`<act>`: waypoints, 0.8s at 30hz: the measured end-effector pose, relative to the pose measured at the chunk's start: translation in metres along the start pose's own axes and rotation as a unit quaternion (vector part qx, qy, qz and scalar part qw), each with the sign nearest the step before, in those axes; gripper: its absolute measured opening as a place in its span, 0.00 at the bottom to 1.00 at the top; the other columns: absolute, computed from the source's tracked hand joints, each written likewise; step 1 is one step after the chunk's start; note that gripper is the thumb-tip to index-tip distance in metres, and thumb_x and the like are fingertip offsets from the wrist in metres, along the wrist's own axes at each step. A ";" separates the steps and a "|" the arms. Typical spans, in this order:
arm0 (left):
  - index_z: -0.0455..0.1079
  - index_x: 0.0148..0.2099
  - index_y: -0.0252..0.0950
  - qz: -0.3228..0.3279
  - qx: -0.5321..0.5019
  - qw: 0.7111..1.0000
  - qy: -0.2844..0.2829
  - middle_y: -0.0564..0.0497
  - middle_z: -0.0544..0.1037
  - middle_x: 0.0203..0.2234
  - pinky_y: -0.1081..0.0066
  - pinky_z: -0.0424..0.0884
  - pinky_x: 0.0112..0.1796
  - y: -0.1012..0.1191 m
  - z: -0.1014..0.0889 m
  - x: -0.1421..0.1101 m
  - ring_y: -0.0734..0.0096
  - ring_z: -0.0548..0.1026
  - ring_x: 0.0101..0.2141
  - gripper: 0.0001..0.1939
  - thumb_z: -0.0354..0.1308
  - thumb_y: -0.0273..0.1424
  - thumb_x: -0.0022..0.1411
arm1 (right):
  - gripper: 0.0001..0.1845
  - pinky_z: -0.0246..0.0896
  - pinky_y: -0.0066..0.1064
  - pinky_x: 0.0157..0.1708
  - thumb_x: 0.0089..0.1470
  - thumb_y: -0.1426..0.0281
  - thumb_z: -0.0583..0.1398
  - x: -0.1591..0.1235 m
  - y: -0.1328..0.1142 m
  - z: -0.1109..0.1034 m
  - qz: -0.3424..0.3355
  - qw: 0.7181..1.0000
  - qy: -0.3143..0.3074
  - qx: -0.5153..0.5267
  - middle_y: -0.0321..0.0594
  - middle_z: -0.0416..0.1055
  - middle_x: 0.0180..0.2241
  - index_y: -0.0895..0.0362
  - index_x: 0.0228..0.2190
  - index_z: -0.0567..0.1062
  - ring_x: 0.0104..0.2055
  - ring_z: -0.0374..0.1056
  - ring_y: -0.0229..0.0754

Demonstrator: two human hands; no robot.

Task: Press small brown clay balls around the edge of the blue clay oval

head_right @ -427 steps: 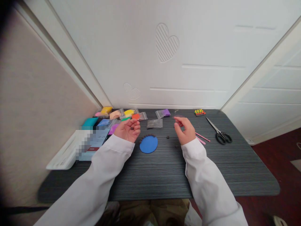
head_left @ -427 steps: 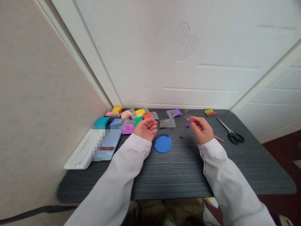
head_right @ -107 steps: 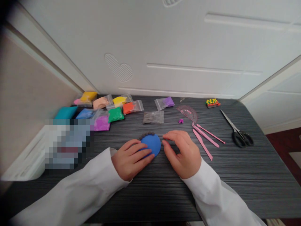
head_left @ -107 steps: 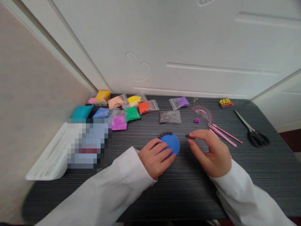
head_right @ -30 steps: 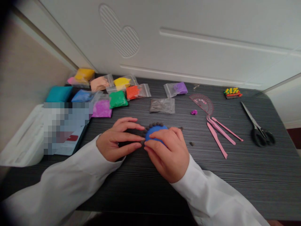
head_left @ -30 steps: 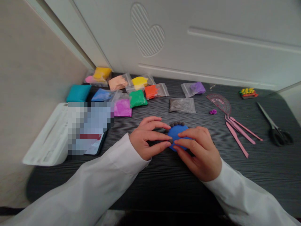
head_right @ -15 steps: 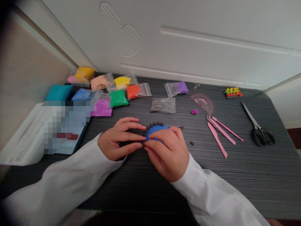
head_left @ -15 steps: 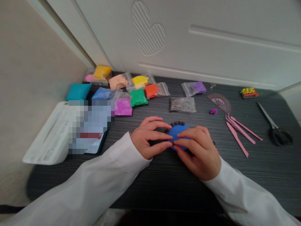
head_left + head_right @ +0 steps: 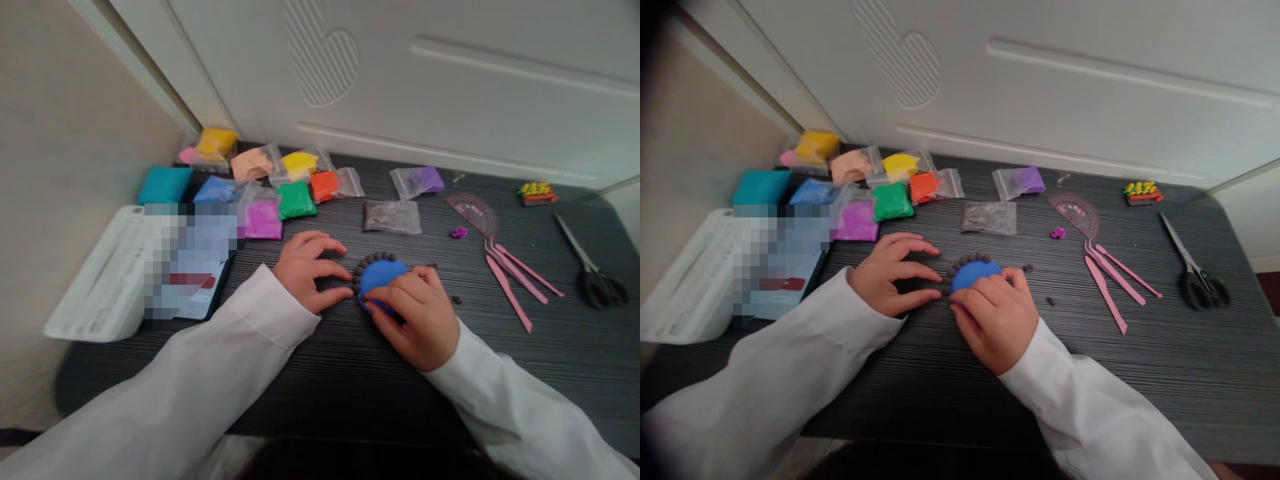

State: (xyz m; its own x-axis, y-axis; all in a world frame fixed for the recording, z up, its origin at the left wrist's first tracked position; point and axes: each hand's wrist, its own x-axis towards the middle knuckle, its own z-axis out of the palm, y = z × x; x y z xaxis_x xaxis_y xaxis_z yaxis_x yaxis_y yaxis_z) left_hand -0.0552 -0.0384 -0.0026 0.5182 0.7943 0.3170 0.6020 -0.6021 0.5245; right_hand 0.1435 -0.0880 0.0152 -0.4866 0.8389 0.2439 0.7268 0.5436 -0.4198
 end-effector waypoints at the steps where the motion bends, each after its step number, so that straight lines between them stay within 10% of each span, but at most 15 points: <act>1: 0.74 0.28 0.42 0.003 -0.003 1.000 -0.005 0.52 0.73 0.37 0.62 0.60 0.46 0.000 0.000 0.000 0.64 0.64 0.44 0.09 0.57 0.40 0.46 | 0.06 0.45 0.36 0.39 0.49 0.70 0.55 0.000 0.000 0.001 0.003 1.000 -0.004 -0.002 0.34 0.69 0.27 0.53 0.32 0.70 0.31 0.62 0.36; 24: 0.73 0.25 0.44 -0.015 -0.006 0.999 -0.045 0.54 0.72 0.36 0.62 0.57 0.45 0.008 0.001 -0.001 0.63 0.62 0.46 0.07 0.57 0.39 0.47 | 0.06 0.47 0.36 0.37 0.49 0.67 0.54 0.005 -0.001 0.004 0.020 0.999 -0.021 -0.019 0.33 0.68 0.25 0.53 0.30 0.70 0.29 0.61 0.35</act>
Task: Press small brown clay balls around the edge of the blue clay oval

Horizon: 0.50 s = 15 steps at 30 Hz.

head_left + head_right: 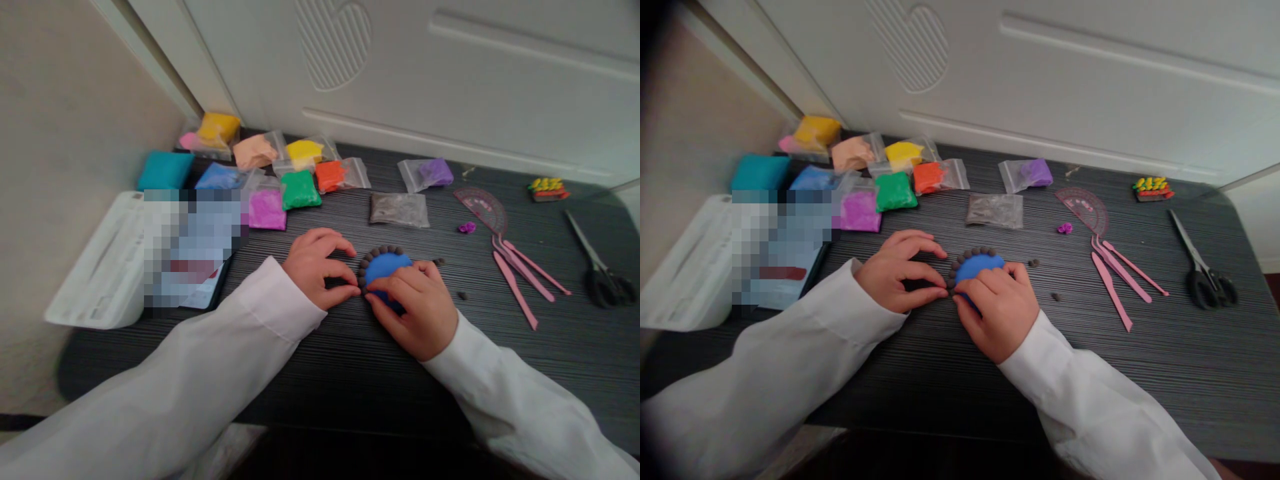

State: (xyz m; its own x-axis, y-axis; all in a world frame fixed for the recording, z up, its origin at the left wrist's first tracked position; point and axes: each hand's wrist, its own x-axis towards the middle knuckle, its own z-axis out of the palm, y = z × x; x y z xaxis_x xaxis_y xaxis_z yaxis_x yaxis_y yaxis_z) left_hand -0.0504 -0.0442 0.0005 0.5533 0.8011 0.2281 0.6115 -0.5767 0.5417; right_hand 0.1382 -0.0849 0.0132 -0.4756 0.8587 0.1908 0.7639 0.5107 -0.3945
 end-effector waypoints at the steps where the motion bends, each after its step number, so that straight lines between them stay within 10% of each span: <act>1: 0.73 0.25 0.44 -0.001 0.001 1.000 -0.001 0.54 0.72 0.36 0.62 0.57 0.45 0.000 0.000 0.000 0.63 0.62 0.46 0.07 0.57 0.39 0.47 | 0.06 0.47 0.36 0.37 0.49 0.67 0.54 0.000 0.000 0.000 0.000 1.000 0.001 0.001 0.33 0.68 0.25 0.53 0.30 0.70 0.29 0.61 0.35; 15: 0.73 0.24 0.42 0.001 -0.005 1.000 0.023 0.52 0.71 0.35 0.63 0.58 0.46 0.000 -0.005 0.002 0.66 0.63 0.43 0.07 0.57 0.37 0.46 | 0.07 0.46 0.36 0.37 0.48 0.68 0.55 -0.003 0.001 -0.008 0.011 1.000 0.015 0.019 0.35 0.68 0.27 0.54 0.31 0.70 0.29 0.61 0.36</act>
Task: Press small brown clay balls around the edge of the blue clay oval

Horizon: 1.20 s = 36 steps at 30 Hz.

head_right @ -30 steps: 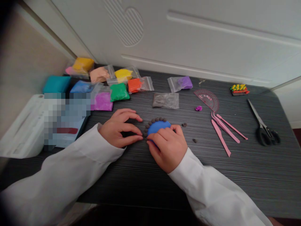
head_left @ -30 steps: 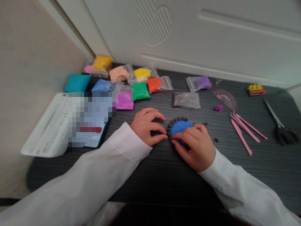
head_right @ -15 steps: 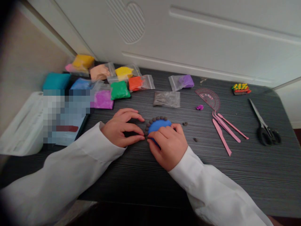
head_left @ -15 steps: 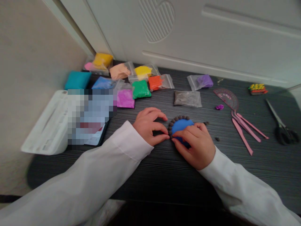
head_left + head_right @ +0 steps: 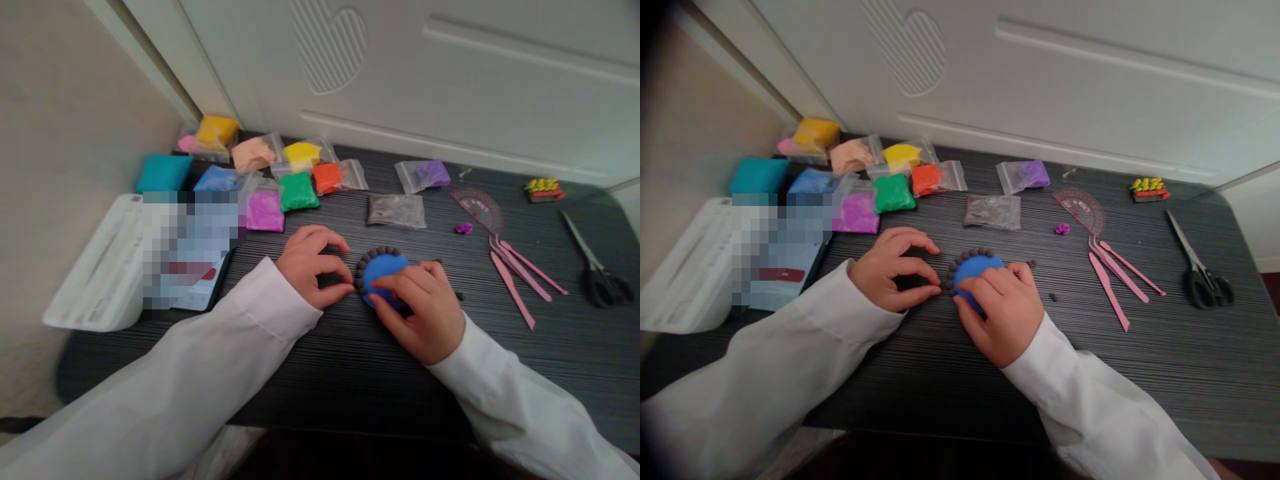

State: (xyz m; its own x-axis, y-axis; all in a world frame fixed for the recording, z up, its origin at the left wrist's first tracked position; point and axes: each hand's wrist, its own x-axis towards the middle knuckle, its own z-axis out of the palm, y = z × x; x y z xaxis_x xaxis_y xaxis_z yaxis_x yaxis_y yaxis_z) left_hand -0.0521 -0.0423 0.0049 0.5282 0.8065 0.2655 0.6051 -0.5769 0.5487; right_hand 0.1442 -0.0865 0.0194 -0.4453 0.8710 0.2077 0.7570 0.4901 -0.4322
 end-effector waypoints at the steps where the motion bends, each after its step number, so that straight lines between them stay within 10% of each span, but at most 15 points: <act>1: 0.73 0.24 0.41 0.006 -0.003 1.000 0.008 0.52 0.71 0.35 0.63 0.58 0.45 0.001 -0.001 0.000 0.66 0.64 0.42 0.07 0.57 0.37 0.46 | 0.07 0.46 0.35 0.36 0.48 0.68 0.55 -0.001 0.000 -0.002 0.003 1.000 0.004 0.000 0.35 0.68 0.26 0.55 0.31 0.70 0.29 0.61 0.36; 26: 0.74 0.29 0.47 0.089 0.026 0.996 0.020 0.51 0.69 0.38 0.60 0.58 0.46 0.004 0.013 -0.003 0.63 0.60 0.44 0.07 0.55 0.31 0.48 | 0.11 0.44 0.37 0.38 0.51 0.66 0.51 -0.007 0.002 -0.002 0.024 0.999 -0.023 -0.038 0.38 0.67 0.30 0.53 0.35 0.70 0.34 0.59 0.40; 36: 0.67 0.42 0.39 0.064 0.003 0.995 0.074 0.48 0.68 0.39 0.61 0.60 0.45 0.004 0.008 0.000 0.65 0.63 0.42 0.16 0.55 0.33 0.48 | 0.09 0.50 0.34 0.37 0.49 0.69 0.53 -0.009 0.015 -0.022 0.008 0.995 0.100 -0.021 0.39 0.69 0.31 0.55 0.33 0.71 0.35 0.62 0.39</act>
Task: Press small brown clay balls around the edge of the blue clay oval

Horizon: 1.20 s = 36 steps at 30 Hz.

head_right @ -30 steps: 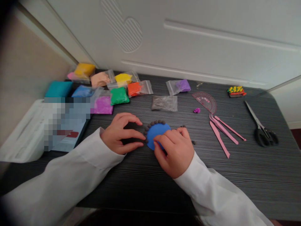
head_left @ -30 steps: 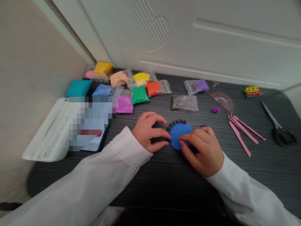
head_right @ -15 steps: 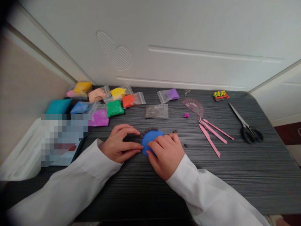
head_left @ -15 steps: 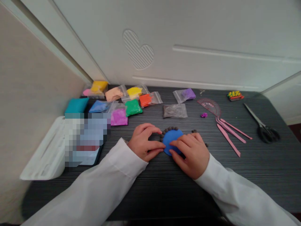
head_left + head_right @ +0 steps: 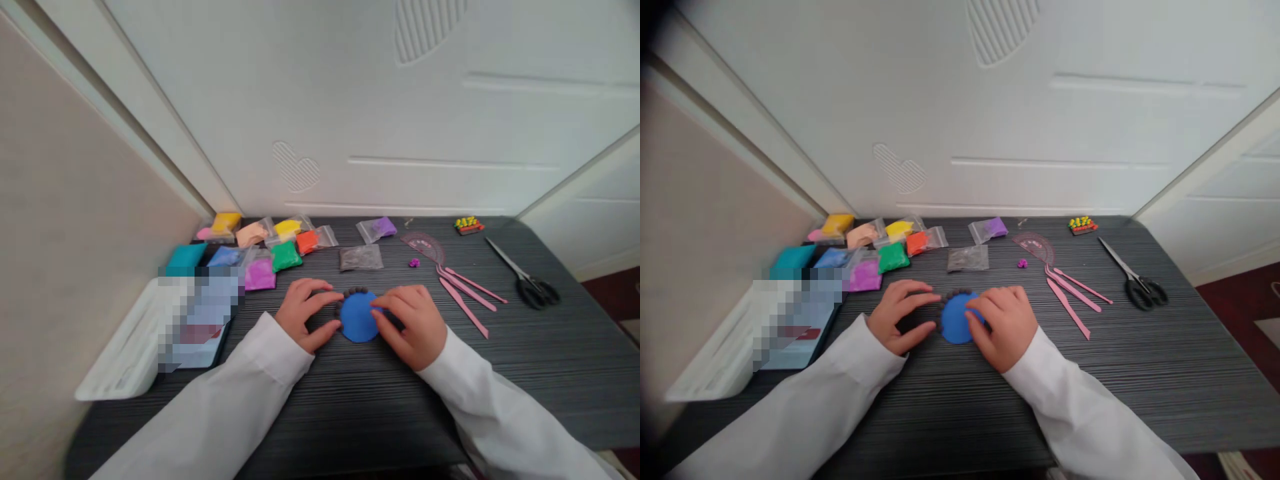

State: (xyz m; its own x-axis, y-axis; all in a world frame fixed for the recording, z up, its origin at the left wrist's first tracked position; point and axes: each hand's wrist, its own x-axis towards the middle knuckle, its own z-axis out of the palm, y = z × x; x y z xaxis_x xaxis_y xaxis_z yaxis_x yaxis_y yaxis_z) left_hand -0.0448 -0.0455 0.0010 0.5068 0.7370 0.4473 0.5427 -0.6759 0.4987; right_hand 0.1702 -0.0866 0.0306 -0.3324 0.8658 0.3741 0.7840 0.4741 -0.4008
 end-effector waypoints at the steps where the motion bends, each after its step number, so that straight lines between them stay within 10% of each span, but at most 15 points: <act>1: 0.66 0.44 0.38 -0.018 0.005 1.000 0.008 0.47 0.68 0.40 0.61 0.60 0.45 -0.003 -0.001 0.001 0.65 0.63 0.43 0.17 0.55 0.33 0.49 | 0.08 0.51 0.34 0.36 0.49 0.70 0.54 0.000 0.007 -0.005 0.006 1.000 0.025 -0.002 0.39 0.69 0.30 0.56 0.33 0.71 0.34 0.63 0.38; 6: 0.63 0.46 0.33 -0.125 -0.014 0.989 0.079 0.45 0.68 0.39 0.63 0.63 0.43 -0.022 -0.004 0.005 0.66 0.65 0.42 0.18 0.52 0.34 0.52 | 0.09 0.57 0.32 0.32 0.49 0.70 0.52 0.000 0.052 -0.023 0.089 0.988 0.123 -0.009 0.39 0.69 0.28 0.57 0.33 0.70 0.29 0.63 0.37; 9: 0.63 0.45 0.35 -0.178 -0.063 0.978 0.093 0.45 0.68 0.40 0.65 0.66 0.40 -0.029 -0.004 0.006 0.67 0.66 0.41 0.17 0.50 0.35 0.53 | 0.10 0.58 0.32 0.34 0.48 0.70 0.52 -0.001 0.067 -0.018 0.080 0.996 0.023 -0.015 0.39 0.70 0.31 0.57 0.33 0.71 0.30 0.65 0.37; 16: 0.65 0.42 0.37 -0.214 -0.097 0.960 0.150 0.47 0.71 0.36 0.65 0.67 0.38 -0.034 0.000 0.005 0.67 0.69 0.38 0.16 0.51 0.38 0.52 | 0.06 0.59 0.29 0.29 0.44 0.70 0.56 -0.002 0.060 0.001 0.039 0.999 -0.022 -0.017 0.38 0.70 0.27 0.56 0.27 0.73 0.29 0.66 0.36; 36: 0.68 0.39 0.36 -0.275 -0.094 0.938 0.187 0.47 0.72 0.34 0.65 0.67 0.36 -0.033 0.008 0.006 0.66 0.70 0.35 0.18 0.52 0.41 0.49 | 0.08 0.64 0.31 0.33 0.47 0.69 0.54 -0.004 0.079 -0.014 0.117 0.975 0.135 0.135 0.41 0.70 0.33 0.57 0.30 0.70 0.33 0.67 0.38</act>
State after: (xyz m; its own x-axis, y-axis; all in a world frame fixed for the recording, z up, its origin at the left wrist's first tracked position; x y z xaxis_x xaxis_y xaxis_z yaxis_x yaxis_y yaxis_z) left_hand -0.0541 -0.0187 -0.0184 -0.1051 0.9497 0.2950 0.5083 -0.2037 0.8367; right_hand 0.2414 -0.0550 0.0093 0.0163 0.8990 0.4377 0.6426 0.3260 -0.6934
